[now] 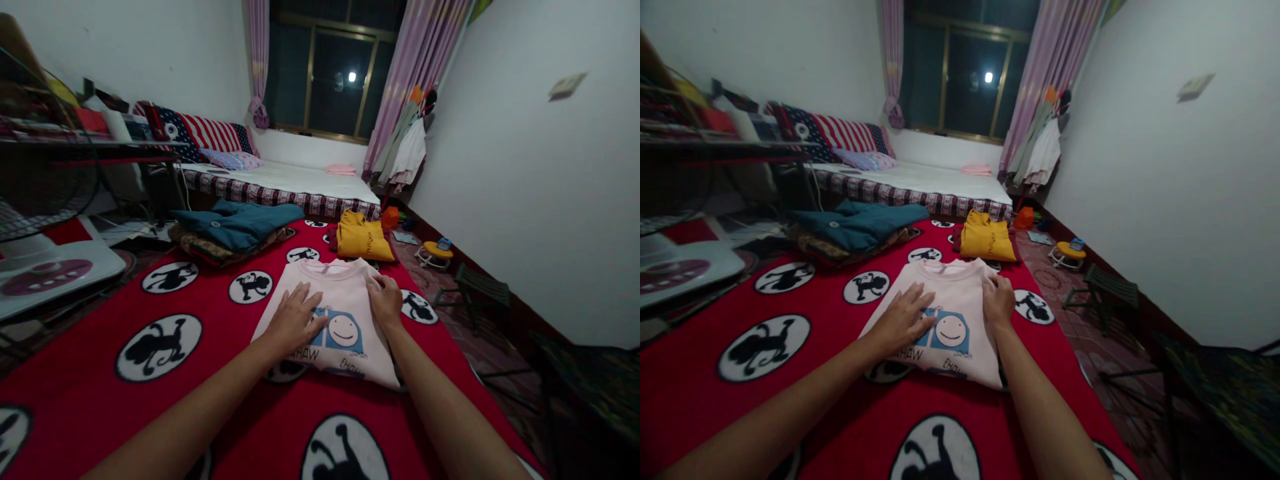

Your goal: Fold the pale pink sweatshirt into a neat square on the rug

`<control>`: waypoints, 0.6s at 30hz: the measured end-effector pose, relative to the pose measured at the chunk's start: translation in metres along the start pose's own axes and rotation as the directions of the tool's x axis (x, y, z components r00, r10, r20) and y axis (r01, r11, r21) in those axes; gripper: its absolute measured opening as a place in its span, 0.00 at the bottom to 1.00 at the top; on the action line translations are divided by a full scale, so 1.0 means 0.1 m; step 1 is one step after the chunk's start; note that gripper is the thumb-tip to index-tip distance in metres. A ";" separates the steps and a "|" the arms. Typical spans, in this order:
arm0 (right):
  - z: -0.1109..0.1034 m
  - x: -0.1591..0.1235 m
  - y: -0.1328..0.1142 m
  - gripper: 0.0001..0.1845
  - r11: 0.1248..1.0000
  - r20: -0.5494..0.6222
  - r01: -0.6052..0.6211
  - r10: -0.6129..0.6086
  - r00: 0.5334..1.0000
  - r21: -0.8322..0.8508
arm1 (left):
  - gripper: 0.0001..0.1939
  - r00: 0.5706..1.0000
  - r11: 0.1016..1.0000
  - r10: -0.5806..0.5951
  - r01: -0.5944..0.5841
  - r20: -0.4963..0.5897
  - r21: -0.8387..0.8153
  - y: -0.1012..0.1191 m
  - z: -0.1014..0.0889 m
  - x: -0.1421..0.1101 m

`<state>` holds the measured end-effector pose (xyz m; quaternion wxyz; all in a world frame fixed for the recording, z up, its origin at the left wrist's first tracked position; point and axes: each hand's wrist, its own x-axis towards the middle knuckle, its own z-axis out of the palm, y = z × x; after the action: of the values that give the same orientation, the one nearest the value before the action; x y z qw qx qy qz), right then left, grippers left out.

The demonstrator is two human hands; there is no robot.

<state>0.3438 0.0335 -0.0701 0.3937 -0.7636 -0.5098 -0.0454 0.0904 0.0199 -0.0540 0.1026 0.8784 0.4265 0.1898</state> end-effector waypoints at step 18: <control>0.31 -0.22 -0.50 0.28 0.889 0.378 0.361 -0.242 0.893 -0.283 | 0.37 0.996 0.994 -0.086 0.083 0.039 0.068 -0.33 0.31 0.58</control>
<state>0.2822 0.0452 -0.0738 0.1494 -0.7273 -0.6666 -0.0662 0.1123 0.0854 -0.0788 0.0904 0.8663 0.4670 0.1524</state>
